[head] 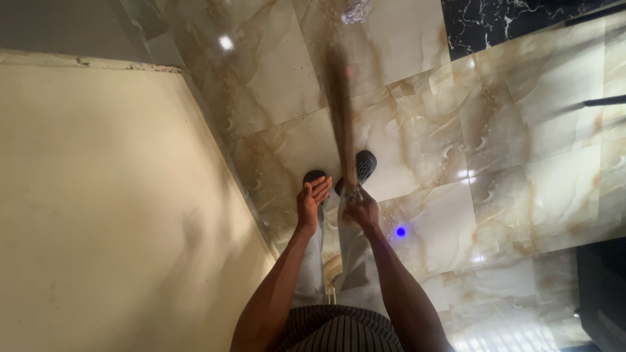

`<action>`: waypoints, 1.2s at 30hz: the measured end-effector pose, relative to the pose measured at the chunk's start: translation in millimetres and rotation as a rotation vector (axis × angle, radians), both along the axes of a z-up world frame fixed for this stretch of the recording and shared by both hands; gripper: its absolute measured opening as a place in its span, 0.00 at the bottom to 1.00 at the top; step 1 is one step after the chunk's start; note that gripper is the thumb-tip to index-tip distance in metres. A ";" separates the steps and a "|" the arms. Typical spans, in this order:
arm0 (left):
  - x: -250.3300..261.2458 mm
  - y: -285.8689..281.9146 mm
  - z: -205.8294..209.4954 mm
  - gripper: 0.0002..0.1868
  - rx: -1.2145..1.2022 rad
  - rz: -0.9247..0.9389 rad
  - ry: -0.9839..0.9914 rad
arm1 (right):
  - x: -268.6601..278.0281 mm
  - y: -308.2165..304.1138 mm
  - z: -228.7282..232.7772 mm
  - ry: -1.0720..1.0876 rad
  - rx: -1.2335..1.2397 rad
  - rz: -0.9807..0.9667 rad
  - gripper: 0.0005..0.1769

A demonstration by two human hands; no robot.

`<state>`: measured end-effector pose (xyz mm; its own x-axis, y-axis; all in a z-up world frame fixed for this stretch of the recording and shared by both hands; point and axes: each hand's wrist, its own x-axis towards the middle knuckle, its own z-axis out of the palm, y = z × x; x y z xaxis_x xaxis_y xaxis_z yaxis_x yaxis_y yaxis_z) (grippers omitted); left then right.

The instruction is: The person moves a chair away from a table and then sweeps the tiled floor using a handheld broom.

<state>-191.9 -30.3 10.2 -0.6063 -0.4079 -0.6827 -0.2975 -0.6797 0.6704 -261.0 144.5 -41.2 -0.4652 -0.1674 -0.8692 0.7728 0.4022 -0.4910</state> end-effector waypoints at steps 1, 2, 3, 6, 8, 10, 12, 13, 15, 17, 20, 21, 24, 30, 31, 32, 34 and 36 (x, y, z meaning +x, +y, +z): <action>0.7 -1.0 0.3 0.44 -0.002 0.003 -0.014 | 3.4 12.4 6.1 0.007 -0.017 -0.018 0.39; 1.7 -1.0 0.9 0.44 -0.001 0.005 -0.015 | 8.1 24.1 9.8 0.012 -0.034 -0.037 0.39; 2.5 -0.9 1.5 0.44 -0.009 0.008 -0.016 | 12.7 33.1 9.5 0.011 -0.033 -0.034 0.39; 2.5 -1.9 2.9 0.44 -0.027 0.014 -0.021 | 23.2 44.5 -10.3 0.127 0.198 0.156 0.42; 2.7 -1.0 4.4 0.44 -0.034 0.015 -0.025 | 26.3 38.8 -27.1 0.092 0.363 0.345 0.31; 2.5 0.2 4.9 0.45 -0.030 -0.003 -0.043 | 26.0 21.2 -35.8 0.098 0.355 0.366 0.36; 2.0 1.6 4.4 0.45 -0.025 -0.004 -0.044 | 18.7 -1.2 -33.8 0.105 0.349 0.388 0.42; 1.6 3.2 4.3 0.45 -0.020 -0.005 -0.046 | 13.2 -8.3 -28.2 0.071 0.290 0.376 0.43; 0.1 3.4 4.9 0.45 -0.026 -0.014 -0.046 | 5.2 -14.0 -11.9 0.039 0.230 0.353 0.43; -1.9 1.5 6.1 0.45 -0.033 -0.029 -0.044 | 2.2 -12.5 0.6 0.137 0.285 0.353 0.42; -7.8 3.6 6.5 0.45 -0.027 -0.035 -0.030 | 8.4 11.2 13.7 0.141 0.111 0.022 0.39; -11.2 4.2 5.3 0.45 -0.022 -0.044 -0.024 | 8.0 21.2 14.4 0.143 0.112 0.019 0.39; -19.0 6.6 1.0 0.46 -0.001 -0.053 0.010 | 2.1 53.0 5.0 0.131 0.119 -0.093 0.44; -34.8 13.2 -5.7 0.44 0.014 -0.023 0.067 | -52.1 72.1 -51.2 0.096 0.277 -0.093 0.42; -36.6 13.9 -5.6 0.43 0.010 -0.016 0.062 | -60.1 66.3 -59.0 0.120 0.324 0.071 0.35; -39.1 14.1 -5.6 0.43 0.011 -0.013 0.064 | -69.3 63.5 -64.2 0.145 0.370 0.237 0.30; -43.6 13.2 -5.5 0.44 0.004 -0.034 0.032 | -81.0 49.6 -70.2 0.181 0.353 0.300 0.38; -48.3 14.4 -5.6 0.44 -0.001 -0.038 0.033 | -88.2 32.5 -68.9 0.214 0.333 0.362 0.46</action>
<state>-240.2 -15.9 4.6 -0.6437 -0.3843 -0.6618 -0.3010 -0.6679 0.6806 -349.2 176.9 -110.1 -0.6018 -0.0813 -0.7945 0.4524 0.7851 -0.4230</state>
